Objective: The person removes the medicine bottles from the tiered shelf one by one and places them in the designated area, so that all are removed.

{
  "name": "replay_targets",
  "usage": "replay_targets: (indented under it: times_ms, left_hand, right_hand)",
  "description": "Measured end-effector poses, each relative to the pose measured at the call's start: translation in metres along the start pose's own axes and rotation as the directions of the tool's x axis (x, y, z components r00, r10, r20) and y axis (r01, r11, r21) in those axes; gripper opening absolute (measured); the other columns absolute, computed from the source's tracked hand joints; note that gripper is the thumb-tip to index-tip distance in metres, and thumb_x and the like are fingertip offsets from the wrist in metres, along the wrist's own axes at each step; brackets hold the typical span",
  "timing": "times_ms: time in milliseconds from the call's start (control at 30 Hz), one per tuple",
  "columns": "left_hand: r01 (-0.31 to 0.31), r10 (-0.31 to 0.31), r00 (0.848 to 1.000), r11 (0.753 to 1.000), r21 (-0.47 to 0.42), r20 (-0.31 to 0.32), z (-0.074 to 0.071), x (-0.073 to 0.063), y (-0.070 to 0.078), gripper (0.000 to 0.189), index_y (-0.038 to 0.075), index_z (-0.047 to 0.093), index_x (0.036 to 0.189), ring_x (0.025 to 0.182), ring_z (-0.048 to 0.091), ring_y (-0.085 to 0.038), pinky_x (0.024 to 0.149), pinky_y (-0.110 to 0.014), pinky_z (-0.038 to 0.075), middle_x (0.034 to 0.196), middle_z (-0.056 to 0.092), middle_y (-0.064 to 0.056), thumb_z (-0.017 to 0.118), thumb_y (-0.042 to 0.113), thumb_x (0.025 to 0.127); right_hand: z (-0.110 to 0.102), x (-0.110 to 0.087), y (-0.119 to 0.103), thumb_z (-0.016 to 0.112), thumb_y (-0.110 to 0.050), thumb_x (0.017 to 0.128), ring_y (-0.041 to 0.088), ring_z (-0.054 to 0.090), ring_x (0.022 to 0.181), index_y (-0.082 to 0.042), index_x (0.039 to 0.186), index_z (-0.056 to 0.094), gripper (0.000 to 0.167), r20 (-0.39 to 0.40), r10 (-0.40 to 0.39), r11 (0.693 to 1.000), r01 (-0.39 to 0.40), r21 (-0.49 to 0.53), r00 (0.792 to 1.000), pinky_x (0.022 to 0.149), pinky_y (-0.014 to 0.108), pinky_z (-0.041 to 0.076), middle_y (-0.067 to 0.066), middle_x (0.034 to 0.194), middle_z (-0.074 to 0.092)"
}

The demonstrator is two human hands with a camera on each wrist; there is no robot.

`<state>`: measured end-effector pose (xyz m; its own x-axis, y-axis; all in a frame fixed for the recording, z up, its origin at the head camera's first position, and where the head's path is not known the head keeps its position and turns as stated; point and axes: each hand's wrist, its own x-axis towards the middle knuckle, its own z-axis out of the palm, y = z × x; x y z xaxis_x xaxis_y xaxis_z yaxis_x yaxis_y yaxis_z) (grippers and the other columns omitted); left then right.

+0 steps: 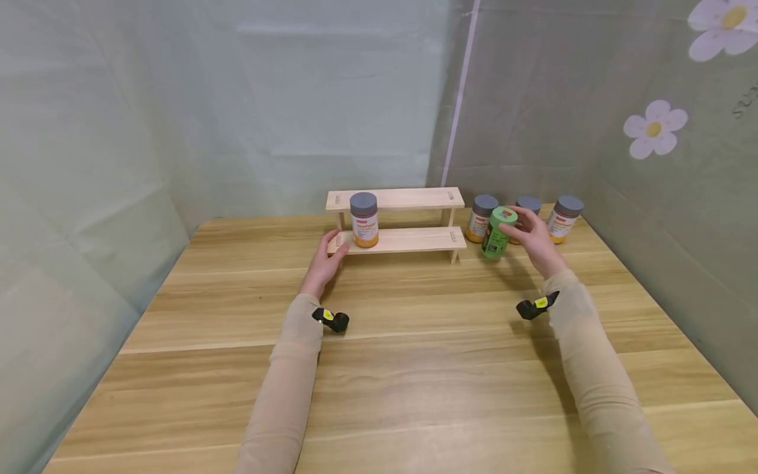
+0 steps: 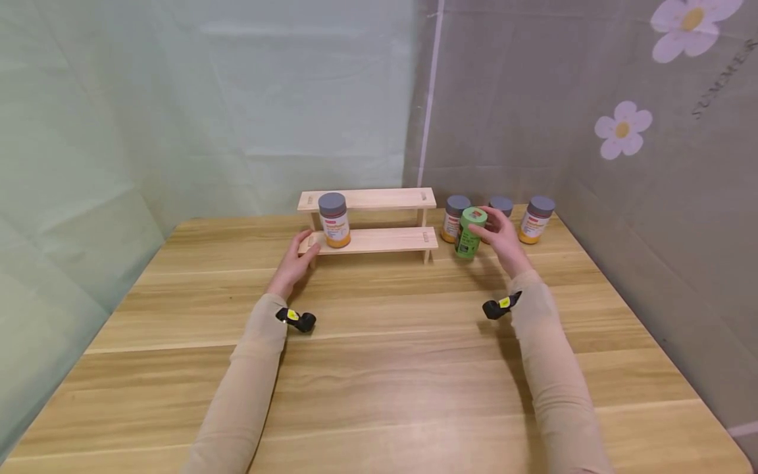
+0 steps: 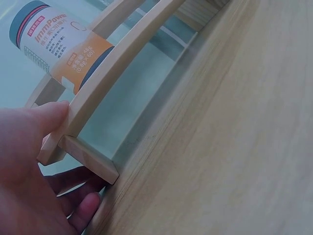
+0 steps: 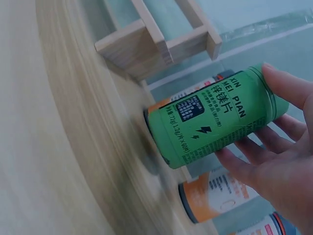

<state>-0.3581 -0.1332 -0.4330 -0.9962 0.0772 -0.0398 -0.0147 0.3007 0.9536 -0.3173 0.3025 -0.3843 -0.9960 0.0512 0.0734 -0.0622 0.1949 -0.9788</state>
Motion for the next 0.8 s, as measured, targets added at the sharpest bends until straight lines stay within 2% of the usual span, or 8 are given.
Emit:
replay_targets:
  times_ms: [100,200,467,700,800]
  left_hand:
    - [0.001,-0.001,1.000,1.000,-0.001,0.000,0.001,-0.001,0.001,0.059,0.024,0.025,0.153,0.150,0.018,-0.030,0.123,-0.049,0.015,0.162,0.021,-0.010,0.051,0.035,0.100]
    - [0.002,-0.002,1.000,1.000,0.001,0.000,0.001,-0.001,0.001,0.059,0.024,0.025,0.153,0.150,0.018,-0.030,0.123,-0.049,0.015,0.162,0.021,-0.010,0.050,0.035,0.100]
    - [0.012,-0.012,1.000,1.000,0.001,0.001,-0.001,0.000,0.001,0.060,0.025,0.024,0.153,0.150,0.017,-0.030,0.123,-0.051,0.014,0.163,0.019,-0.009,0.050,0.036,0.100]
    - [0.018,-0.018,1.000,1.000,-0.002,0.001,-0.003,0.000,0.000,0.061,0.024,0.023,0.154,0.151,0.016,-0.031,0.123,-0.050,0.013,0.163,0.018,-0.010,0.050,0.035,0.100]
    - [0.017,-0.017,1.000,1.000,-0.007,0.002,-0.003,0.000,0.000,0.061,0.024,0.023,0.154,0.151,0.016,-0.030,0.123,-0.049,0.013,0.163,0.019,-0.011,0.050,0.034,0.100]
  right_hand:
    - [-0.004,-0.001,0.002,0.061,-0.029,0.095,0.010,0.043,0.127,-0.009,0.153,0.022,0.072,0.033,0.022,0.999,-0.021,-0.025,0.999,0.094,0.020,0.042,0.011,0.148,0.038]
    - [-0.007,-0.001,0.005,0.057,-0.027,0.097,0.012,0.040,0.131,-0.007,0.155,0.017,0.073,0.057,0.036,0.999,-0.033,-0.040,0.998,0.095,0.016,0.042,0.017,0.156,0.027]
    - [-0.011,0.000,0.010,0.056,-0.025,0.098,0.005,0.041,0.123,-0.008,0.154,0.019,0.069,0.072,0.007,0.997,-0.002,-0.073,0.997,0.090,0.011,0.041,0.015,0.155,0.029]
    - [-0.012,0.003,0.018,0.059,-0.023,0.097,0.000,0.045,0.117,-0.009,0.152,0.023,0.068,0.073,-0.022,0.996,0.028,-0.081,0.997,0.089,0.010,0.043,0.001,0.145,0.041]
    - [-0.011,0.003,0.020,0.057,-0.022,0.098,0.003,0.044,0.121,-0.009,0.153,0.023,0.066,0.072,-0.031,0.996,0.037,-0.082,0.997,0.090,0.011,0.041,0.007,0.150,0.038]
